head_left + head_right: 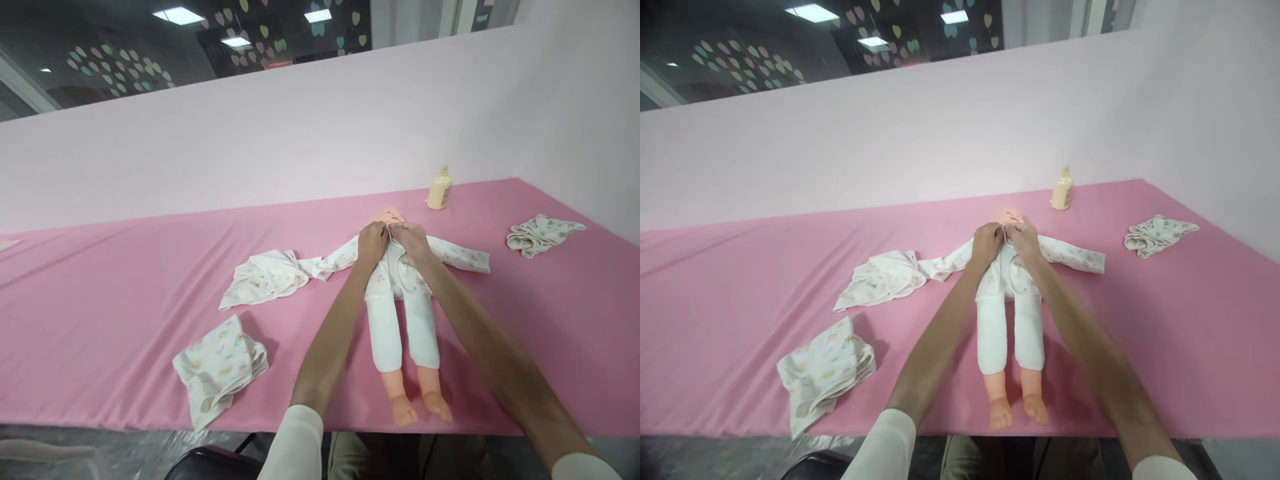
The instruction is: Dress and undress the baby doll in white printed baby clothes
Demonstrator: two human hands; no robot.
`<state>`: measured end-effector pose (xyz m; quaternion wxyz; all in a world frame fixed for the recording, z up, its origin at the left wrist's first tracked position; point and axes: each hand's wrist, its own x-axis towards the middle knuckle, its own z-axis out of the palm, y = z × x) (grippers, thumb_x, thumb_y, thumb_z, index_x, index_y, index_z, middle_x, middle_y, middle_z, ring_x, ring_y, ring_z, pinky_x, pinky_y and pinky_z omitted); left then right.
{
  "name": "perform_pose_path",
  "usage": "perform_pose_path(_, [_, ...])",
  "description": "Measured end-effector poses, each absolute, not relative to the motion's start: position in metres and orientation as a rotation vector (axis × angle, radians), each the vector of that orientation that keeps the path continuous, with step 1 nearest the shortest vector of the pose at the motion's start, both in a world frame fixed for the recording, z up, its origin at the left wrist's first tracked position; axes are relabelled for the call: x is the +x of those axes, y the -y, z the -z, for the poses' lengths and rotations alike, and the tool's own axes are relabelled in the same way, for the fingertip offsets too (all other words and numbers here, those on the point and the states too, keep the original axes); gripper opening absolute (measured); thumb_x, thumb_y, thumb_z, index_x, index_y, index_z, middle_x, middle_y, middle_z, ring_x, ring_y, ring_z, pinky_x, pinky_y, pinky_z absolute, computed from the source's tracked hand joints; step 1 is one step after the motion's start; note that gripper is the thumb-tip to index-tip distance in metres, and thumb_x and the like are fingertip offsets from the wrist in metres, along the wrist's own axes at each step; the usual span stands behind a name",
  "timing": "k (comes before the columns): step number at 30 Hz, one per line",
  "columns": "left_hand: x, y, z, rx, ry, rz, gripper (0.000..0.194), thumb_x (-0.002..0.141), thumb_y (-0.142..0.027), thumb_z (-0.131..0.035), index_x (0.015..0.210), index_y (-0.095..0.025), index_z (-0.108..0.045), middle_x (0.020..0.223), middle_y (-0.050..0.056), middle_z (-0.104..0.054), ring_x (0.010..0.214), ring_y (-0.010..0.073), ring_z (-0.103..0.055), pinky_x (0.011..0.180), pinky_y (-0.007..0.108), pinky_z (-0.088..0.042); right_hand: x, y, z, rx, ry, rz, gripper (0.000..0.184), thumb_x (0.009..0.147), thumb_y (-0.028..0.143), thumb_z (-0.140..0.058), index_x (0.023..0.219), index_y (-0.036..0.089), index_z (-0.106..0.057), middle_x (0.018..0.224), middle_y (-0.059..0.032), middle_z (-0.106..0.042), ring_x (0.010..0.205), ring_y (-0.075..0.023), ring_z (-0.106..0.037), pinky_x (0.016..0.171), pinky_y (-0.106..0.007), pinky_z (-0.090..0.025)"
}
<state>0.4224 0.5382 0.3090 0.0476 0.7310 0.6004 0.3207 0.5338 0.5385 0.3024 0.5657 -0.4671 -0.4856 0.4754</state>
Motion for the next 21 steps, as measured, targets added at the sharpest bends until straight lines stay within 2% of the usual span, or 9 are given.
perform_pose_path(2, [0.421, -0.537, -0.311, 2.143, -1.742, -1.038, 0.023, 0.089, -0.017, -0.046, 0.072, -0.018, -0.061, 0.082, 0.006, -0.068, 0.078, 0.0175, -0.057, 0.074, 0.029, -0.039, 0.534, -0.536, -0.303, -1.122, 1.208, -1.060, 0.022, 0.075, 0.030, -0.059, 0.058, 0.020, -0.051, 0.052, 0.0048, -0.041, 0.054, -0.0115, -0.039, 0.055, -0.026, -0.037])
perform_pose_path(4, [0.418, -0.536, -0.314, 2.006, -1.607, -1.101, 0.021, 0.086, -0.015, -0.047, 0.070, -0.017, -0.060, 0.079, 0.004, -0.067, 0.075, 0.0152, -0.055, 0.073, 0.027, -0.039, 0.534, -0.534, -0.303, -1.150, 1.327, -0.918, 0.026, 0.078, 0.031, -0.054, 0.055, 0.020, -0.047, 0.053, 0.0040, -0.040, 0.056, -0.0127, -0.040, 0.058, -0.027, -0.037])
perform_pose_path(9, [0.409, -0.535, -0.318, 1.642, -1.413, -1.117, 0.025, 0.084, -0.022, -0.048, 0.060, -0.017, -0.050, 0.065, 0.000, -0.053, 0.057, 0.0098, -0.040, 0.056, 0.025, -0.031, 0.533, -0.531, -0.304, -1.140, 1.581, -0.610, 0.023, 0.078, 0.022, -0.043, 0.056, 0.020, -0.049, 0.066, -0.0004, -0.056, 0.073, -0.0164, -0.053, 0.075, -0.029, -0.043])
perform_pose_path(13, [0.408, -0.539, -0.316, 1.601, -1.395, -1.156, 0.020, 0.084, -0.020, -0.049, 0.065, -0.015, -0.054, 0.071, 0.000, -0.054, 0.061, 0.0096, -0.043, 0.058, 0.024, -0.033, 0.535, -0.533, -0.303, -1.166, 1.545, -0.692, 0.018, 0.075, 0.019, -0.048, 0.063, 0.019, -0.062, 0.075, -0.0016, -0.065, 0.081, -0.0186, -0.060, 0.083, -0.032, -0.046])
perform_pose_path(17, [0.411, -0.541, -0.316, 1.694, -1.490, -1.107, 0.020, 0.085, -0.016, -0.046, 0.066, -0.016, -0.051, 0.074, 0.001, -0.057, 0.066, 0.0113, -0.047, 0.063, 0.025, -0.036, 0.537, -0.535, -0.303, -1.210, 1.408, -0.863, 0.019, 0.074, 0.018, -0.053, 0.083, 0.016, -0.070, 0.087, -0.0039, -0.071, 0.085, -0.0198, -0.065, 0.083, -0.033, -0.049])
perform_pose_path(19, [0.413, -0.542, -0.315, 1.746, -1.577, -1.088, 0.023, 0.087, -0.015, -0.043, 0.065, -0.018, -0.047, 0.075, 0.002, -0.057, 0.068, 0.0124, -0.049, 0.065, 0.026, -0.036, 0.536, -0.535, -0.303, -1.219, 1.410, -0.837, 0.022, 0.075, 0.017, -0.054, 0.090, 0.016, -0.070, 0.092, -0.0052, -0.072, 0.088, -0.0197, -0.065, 0.084, -0.032, -0.049])
perform_pose_path(21, [0.414, -0.543, -0.315, 1.766, -1.616, -1.077, 0.023, 0.088, -0.015, -0.042, 0.066, -0.018, -0.046, 0.075, 0.002, -0.057, 0.069, 0.0133, -0.049, 0.065, 0.027, -0.036, 0.534, -0.534, -0.303, -1.253, 1.480, -0.714, 0.021, 0.075, 0.015, -0.053, 0.088, 0.016, -0.070, 0.095, -0.0070, -0.071, 0.092, -0.0203, -0.065, 0.089, -0.034, -0.048])
